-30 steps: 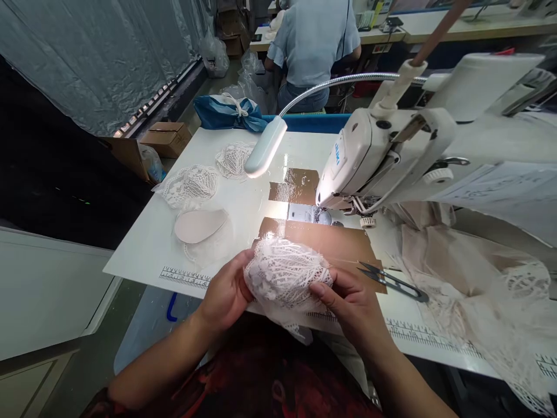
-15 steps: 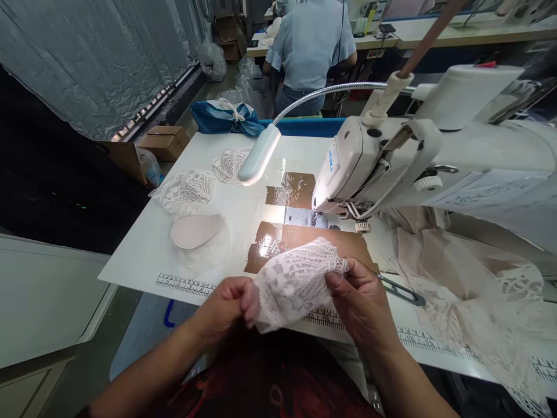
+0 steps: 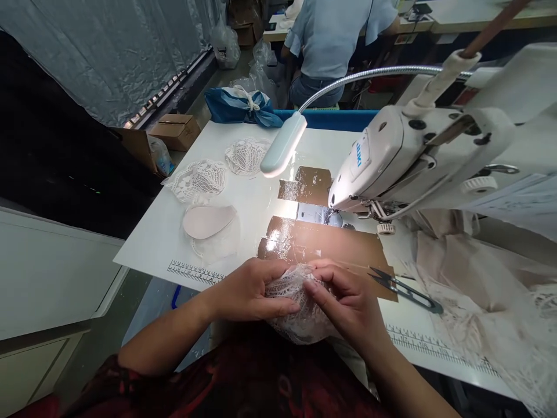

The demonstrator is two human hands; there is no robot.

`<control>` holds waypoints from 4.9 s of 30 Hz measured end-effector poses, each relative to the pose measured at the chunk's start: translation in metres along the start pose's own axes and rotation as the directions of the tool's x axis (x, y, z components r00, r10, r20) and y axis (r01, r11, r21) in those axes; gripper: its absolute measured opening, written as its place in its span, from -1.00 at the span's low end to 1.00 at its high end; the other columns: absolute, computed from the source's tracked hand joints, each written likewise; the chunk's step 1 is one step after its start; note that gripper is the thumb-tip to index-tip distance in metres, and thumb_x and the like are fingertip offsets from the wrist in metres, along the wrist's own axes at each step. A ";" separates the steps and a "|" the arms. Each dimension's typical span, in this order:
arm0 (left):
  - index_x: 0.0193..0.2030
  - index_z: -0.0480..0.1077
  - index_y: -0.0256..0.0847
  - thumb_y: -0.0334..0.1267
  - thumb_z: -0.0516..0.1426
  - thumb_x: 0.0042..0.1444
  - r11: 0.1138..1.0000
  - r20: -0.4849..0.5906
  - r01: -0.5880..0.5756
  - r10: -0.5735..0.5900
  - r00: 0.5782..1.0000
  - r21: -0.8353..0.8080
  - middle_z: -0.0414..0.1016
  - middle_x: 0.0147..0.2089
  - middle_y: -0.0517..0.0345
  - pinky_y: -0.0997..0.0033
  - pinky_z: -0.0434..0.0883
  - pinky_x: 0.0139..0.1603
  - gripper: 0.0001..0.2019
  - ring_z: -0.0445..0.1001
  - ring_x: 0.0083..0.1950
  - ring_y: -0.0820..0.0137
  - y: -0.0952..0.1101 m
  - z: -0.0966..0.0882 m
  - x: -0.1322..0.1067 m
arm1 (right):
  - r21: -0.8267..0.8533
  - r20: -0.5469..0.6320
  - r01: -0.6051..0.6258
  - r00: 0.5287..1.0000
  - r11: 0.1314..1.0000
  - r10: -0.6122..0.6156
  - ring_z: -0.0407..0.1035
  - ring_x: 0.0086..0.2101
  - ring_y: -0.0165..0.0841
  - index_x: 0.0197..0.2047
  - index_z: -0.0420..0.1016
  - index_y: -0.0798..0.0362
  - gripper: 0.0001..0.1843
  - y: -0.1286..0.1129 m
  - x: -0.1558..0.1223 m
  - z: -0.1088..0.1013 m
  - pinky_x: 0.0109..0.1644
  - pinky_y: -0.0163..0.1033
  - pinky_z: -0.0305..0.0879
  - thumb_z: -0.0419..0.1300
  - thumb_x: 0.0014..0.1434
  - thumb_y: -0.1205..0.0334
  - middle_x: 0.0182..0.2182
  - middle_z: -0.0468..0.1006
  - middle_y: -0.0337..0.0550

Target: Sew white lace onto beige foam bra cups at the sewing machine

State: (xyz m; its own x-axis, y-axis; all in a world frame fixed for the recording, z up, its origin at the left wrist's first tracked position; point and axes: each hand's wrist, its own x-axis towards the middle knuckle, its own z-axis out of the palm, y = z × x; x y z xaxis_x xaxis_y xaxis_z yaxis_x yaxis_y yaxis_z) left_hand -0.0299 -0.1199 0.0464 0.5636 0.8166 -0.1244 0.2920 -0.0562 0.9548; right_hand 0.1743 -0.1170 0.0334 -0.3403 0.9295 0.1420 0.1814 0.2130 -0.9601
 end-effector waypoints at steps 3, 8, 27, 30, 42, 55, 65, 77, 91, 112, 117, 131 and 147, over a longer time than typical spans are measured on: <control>-0.20 0.43 -0.28 -0.15 0.23 0.05 0.998 0.015 -0.017 0.018 1.000 -0.060 0.36 -0.38 0.21 0.55 0.27 -0.38 -0.74 0.30 -0.38 0.49 0.001 -0.002 0.002 | 0.000 -0.042 -0.022 0.999 1.000 0.022 0.43 -0.42 -0.35 -0.46 0.47 0.03 -0.84 0.000 0.000 0.000 -0.36 -0.27 0.36 0.22 0.14 0.21 -0.42 0.55 -0.16; -0.13 0.46 -0.29 -0.15 0.25 0.05 0.993 -0.009 -0.005 0.004 1.000 -0.116 0.44 -0.30 0.15 0.51 0.32 -0.28 -0.70 0.37 -0.29 0.42 0.005 -0.008 0.007 | -0.025 -0.041 -0.040 0.998 0.999 0.039 0.39 -0.47 -0.37 -0.48 0.45 0.03 -0.82 0.000 0.002 0.002 -0.40 -0.27 0.33 0.21 0.14 0.21 -0.49 0.52 -0.18; -0.31 0.43 -0.33 -0.12 0.17 0.14 0.923 0.103 0.128 -0.097 0.990 -0.364 0.29 -0.45 0.23 0.56 0.19 -0.42 -0.75 0.22 -0.43 0.55 -0.003 -0.008 0.027 | 0.309 0.156 -0.389 0.921 0.868 0.358 0.30 -0.48 -0.47 -0.40 0.51 0.07 -0.79 0.005 0.011 -0.013 -0.41 -0.36 0.24 0.32 0.04 0.09 -0.49 0.50 -0.25; -0.36 0.42 -0.35 -0.13 0.19 0.13 0.886 0.103 0.150 -0.117 0.988 -0.439 0.28 -0.49 0.23 0.58 0.19 -0.44 -0.74 0.20 -0.46 0.57 -0.003 -0.004 0.030 | 0.357 0.157 -0.394 0.919 0.847 0.362 0.25 -0.50 -0.50 -0.41 0.52 0.06 -0.81 0.006 0.010 -0.014 -0.44 -0.38 0.19 0.35 0.01 0.12 -0.53 0.47 -0.29; -0.44 0.32 -0.25 -0.12 0.20 0.07 0.954 -0.628 -0.044 -0.160 0.762 -0.296 0.29 -0.53 0.28 0.54 0.23 -0.50 -0.75 0.26 -0.54 0.54 0.007 -0.046 0.019 | 0.363 -0.100 -0.381 0.891 0.850 0.442 0.46 -0.29 -0.36 -0.26 0.54 0.01 -0.70 0.009 0.006 -0.047 -0.16 -0.25 0.38 0.38 -0.05 0.05 -0.32 0.57 -0.18; -0.40 0.41 -0.36 -0.54 0.00 0.10 0.185 0.010 -0.050 0.211 0.977 0.981 0.40 -0.46 -0.03 0.31 0.25 -0.46 -0.81 0.38 -0.38 0.24 -0.018 0.047 0.114 | -0.618 0.045 -0.113 0.983 0.778 0.178 0.43 -0.21 -0.26 -0.09 0.52 -0.01 -0.71 0.025 0.037 -0.072 -0.17 -0.19 0.30 0.00 0.23 0.26 -0.18 0.59 -0.15; -0.17 0.49 -0.27 -0.28 -0.05 0.32 0.614 0.125 -0.226 0.203 0.971 0.756 0.52 -0.14 0.01 0.34 0.42 -0.11 -0.72 0.45 -0.15 0.34 0.000 0.001 0.100 | -0.924 0.167 0.169 0.985 0.344 -0.035 0.31 -0.35 -0.28 -0.08 0.51 0.07 -0.68 0.051 0.029 -0.040 -0.31 -0.21 0.13 -0.04 0.26 0.39 -0.31 0.51 -0.12; 0.00 0.46 -0.32 -0.31 -0.03 0.29 0.456 0.123 -0.322 0.414 0.902 0.830 0.50 0.06 -0.05 0.24 0.45 -0.12 -0.71 0.40 -0.18 0.28 -0.031 -0.009 0.130 | -0.978 0.039 0.037 0.999 0.206 0.005 0.32 -0.32 -0.24 0.07 0.47 -0.02 -0.56 0.049 0.046 -0.040 -0.36 -0.19 0.10 0.00 0.19 0.47 -0.22 0.54 -0.02; 0.09 0.43 -0.30 -0.29 0.01 0.25 0.504 0.033 -0.259 0.413 0.910 0.824 0.48 0.10 -0.07 0.17 0.39 -0.03 -0.67 0.41 -0.06 0.21 -0.046 -0.013 0.142 | -0.962 0.045 0.046 0.999 0.270 -0.011 0.28 -0.33 -0.24 0.10 0.45 -0.02 -0.45 0.053 0.042 -0.041 -0.39 -0.19 0.05 -0.01 0.09 0.55 -0.22 0.51 -0.04; -0.19 0.56 -0.23 -0.49 0.04 0.03 0.939 0.221 -0.340 0.321 0.921 0.056 0.57 -0.04 0.02 0.17 0.33 0.24 -0.69 0.45 0.13 0.30 -0.006 -0.045 0.083 | -0.693 0.024 0.213 0.962 0.689 -0.273 0.44 -0.21 -0.32 -0.10 0.56 0.05 -0.59 0.056 0.028 -0.054 -0.18 -0.24 0.37 -0.08 0.19 0.43 -0.22 0.58 -0.12; -0.15 0.54 -0.26 -0.37 0.02 0.17 0.976 -0.172 -0.197 0.211 0.962 0.095 0.58 -0.06 -0.03 0.17 0.43 0.14 -0.74 0.52 0.02 0.30 0.001 -0.068 0.086 | -0.647 0.042 0.253 0.954 0.719 -0.298 0.45 -0.23 -0.33 -0.15 0.58 0.02 -0.60 0.060 0.028 -0.055 -0.20 -0.21 0.40 -0.06 0.15 0.45 -0.26 0.59 -0.15; -0.01 0.46 -0.27 -0.48 0.00 0.19 0.748 0.252 -0.381 0.287 0.924 0.544 0.51 0.04 -0.02 0.29 0.38 0.16 -0.70 0.44 0.11 0.33 -0.014 -0.020 0.115 | -0.864 0.112 0.144 0.989 0.483 -0.096 0.36 -0.25 -0.28 -0.01 0.53 0.06 -0.56 0.057 0.031 -0.054 -0.21 -0.22 0.24 -0.03 0.13 0.47 -0.21 0.54 -0.07; 0.12 0.39 -0.41 -0.33 0.00 0.21 0.495 0.283 -0.444 0.369 0.886 0.747 0.40 0.18 -0.17 0.17 0.39 0.16 -0.62 0.39 0.16 0.17 -0.030 -0.032 0.130 | -0.910 0.035 -0.002 0.996 0.415 0.081 0.33 -0.32 -0.32 0.05 0.49 -0.01 -0.55 0.050 0.045 -0.047 -0.35 -0.24 0.07 -0.06 0.21 0.43 -0.27 0.51 -0.14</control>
State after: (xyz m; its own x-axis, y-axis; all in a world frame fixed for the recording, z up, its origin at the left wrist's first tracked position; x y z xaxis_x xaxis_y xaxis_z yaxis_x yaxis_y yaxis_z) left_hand 0.0098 0.0069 0.0102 0.8251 0.5402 0.1654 0.4712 -0.8196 0.3260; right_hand 0.2114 -0.0503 0.0026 -0.3563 0.9327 0.0558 0.9154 0.3604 -0.1791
